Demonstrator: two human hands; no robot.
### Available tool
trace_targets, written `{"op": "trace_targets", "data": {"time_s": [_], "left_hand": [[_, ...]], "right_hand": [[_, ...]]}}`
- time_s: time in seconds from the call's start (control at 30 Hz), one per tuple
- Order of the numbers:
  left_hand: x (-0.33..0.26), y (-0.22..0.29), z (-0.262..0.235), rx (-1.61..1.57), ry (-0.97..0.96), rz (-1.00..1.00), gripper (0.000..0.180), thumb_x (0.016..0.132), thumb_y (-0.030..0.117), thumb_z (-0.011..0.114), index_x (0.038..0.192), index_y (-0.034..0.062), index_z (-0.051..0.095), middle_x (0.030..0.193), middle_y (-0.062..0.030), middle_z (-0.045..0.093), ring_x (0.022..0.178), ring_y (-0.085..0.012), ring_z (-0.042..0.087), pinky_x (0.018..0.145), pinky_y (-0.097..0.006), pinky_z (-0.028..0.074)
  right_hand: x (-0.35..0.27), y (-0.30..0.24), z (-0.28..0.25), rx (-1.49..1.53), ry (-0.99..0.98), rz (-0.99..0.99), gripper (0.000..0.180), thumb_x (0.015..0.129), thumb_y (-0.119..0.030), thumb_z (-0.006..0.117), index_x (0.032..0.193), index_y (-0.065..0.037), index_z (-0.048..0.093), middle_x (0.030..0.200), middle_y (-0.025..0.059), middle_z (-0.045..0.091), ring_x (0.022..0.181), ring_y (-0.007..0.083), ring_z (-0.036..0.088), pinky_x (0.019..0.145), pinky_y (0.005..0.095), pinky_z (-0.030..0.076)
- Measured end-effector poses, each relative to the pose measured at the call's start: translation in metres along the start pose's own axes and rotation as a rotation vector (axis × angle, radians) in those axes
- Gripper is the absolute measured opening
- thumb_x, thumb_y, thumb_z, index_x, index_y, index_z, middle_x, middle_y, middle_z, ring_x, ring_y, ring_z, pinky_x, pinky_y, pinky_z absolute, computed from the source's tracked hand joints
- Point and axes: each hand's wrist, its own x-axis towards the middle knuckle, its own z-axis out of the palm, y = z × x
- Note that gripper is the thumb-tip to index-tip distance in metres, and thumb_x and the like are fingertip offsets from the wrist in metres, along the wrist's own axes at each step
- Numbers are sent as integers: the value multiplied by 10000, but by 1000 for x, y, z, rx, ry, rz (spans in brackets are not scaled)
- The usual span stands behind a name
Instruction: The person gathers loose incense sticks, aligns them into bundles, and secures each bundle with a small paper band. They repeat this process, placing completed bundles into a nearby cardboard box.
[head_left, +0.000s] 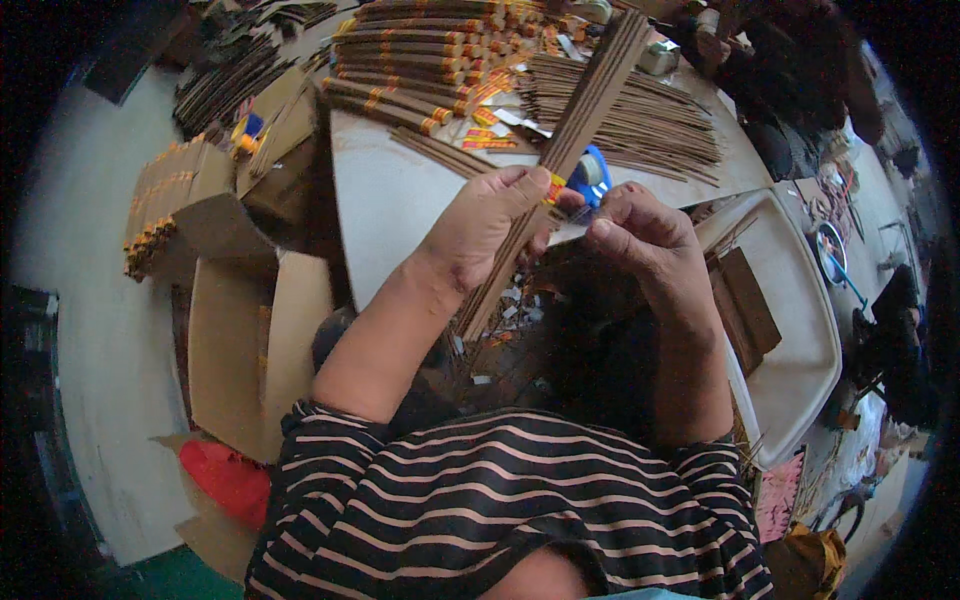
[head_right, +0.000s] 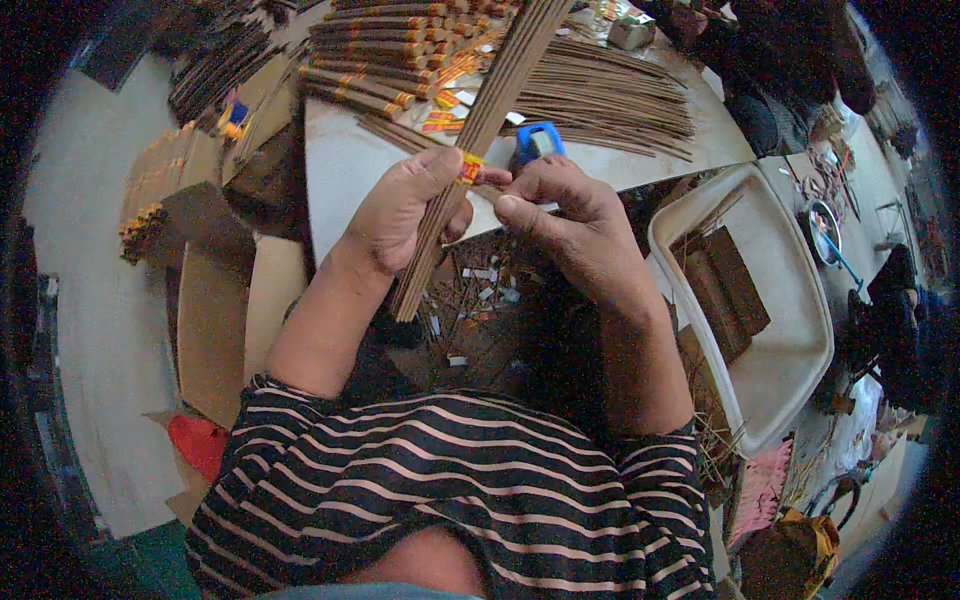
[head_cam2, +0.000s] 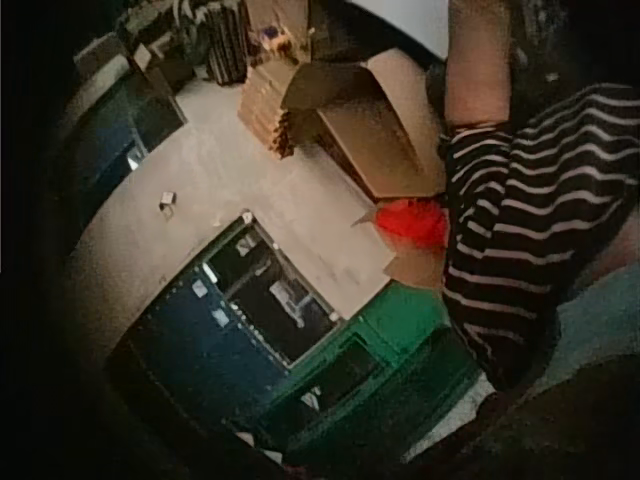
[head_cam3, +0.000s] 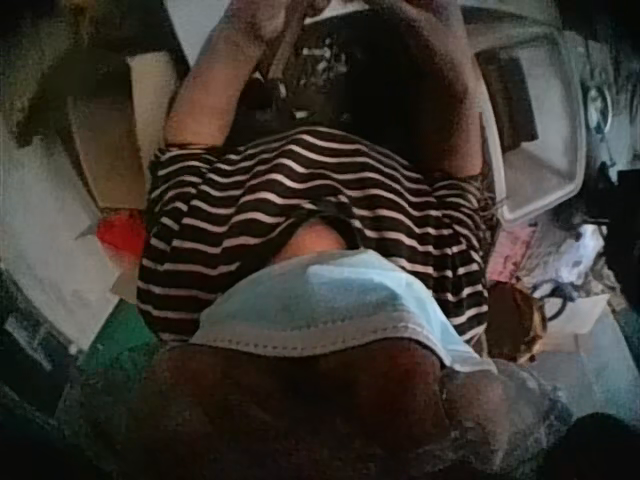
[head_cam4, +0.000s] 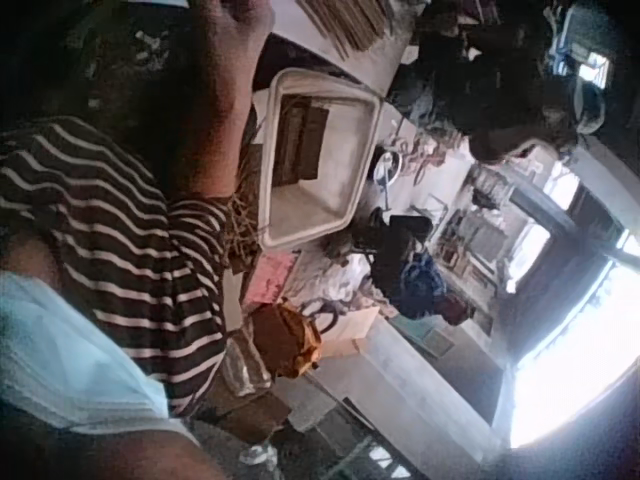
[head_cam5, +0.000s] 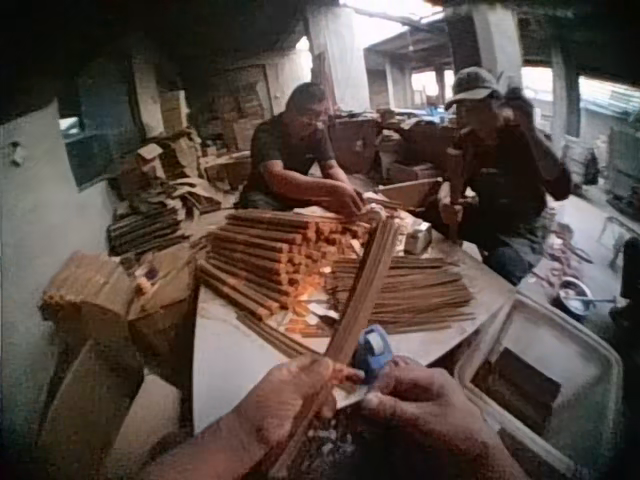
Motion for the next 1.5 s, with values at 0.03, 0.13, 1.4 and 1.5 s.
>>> {"op": "trace_targets", "data": {"time_s": [0.03, 0.13, 1.4, 1.5], "left_hand": [[-14, 1, 8, -50, 44, -9, 297, 879, 286, 521, 986, 10, 536, 728, -29, 574, 486, -91, 517, 403, -197, 404], [-49, -4, 12, -112, 80, -19, 264, 871, 266, 538, 978, 25, 536, 750, -28, 579, 486, -95, 519, 404, -198, 404], [-123, -9, 37, -111, 57, 1, 243, 895, 258, 497, 951, 25, 537, 736, -27, 565, 516, -109, 534, 428, -204, 421], [-125, -11, 36, -205, -30, -11, 247, 891, 272, 501, 957, 36, 538, 732, -29, 564, 521, -125, 541, 424, -223, 419]], "right_hand": [[-2, -5, 6, -40, -36, -16, 143, 772, -113, 654, 735, -9, 564, 803, 10, 499, 762, 102, 476, 688, 239, 386], [-7, -7, 22, -132, -114, -120, 141, 775, -117, 654, 751, -5, 572, 770, 7, 494, 756, 109, 483, 681, 237, 390], [-43, -53, 59, -725, -104, -37, 294, 712, -225, 727, 795, 22, 590, 767, 55, 547, 707, 131, 516, 622, 259, 424], [-42, -38, 62, -37, -150, 3, 374, 689, -237, 744, 919, 6, 576, 849, 37, 577, 785, 140, 533, 705, 251, 432]]}}
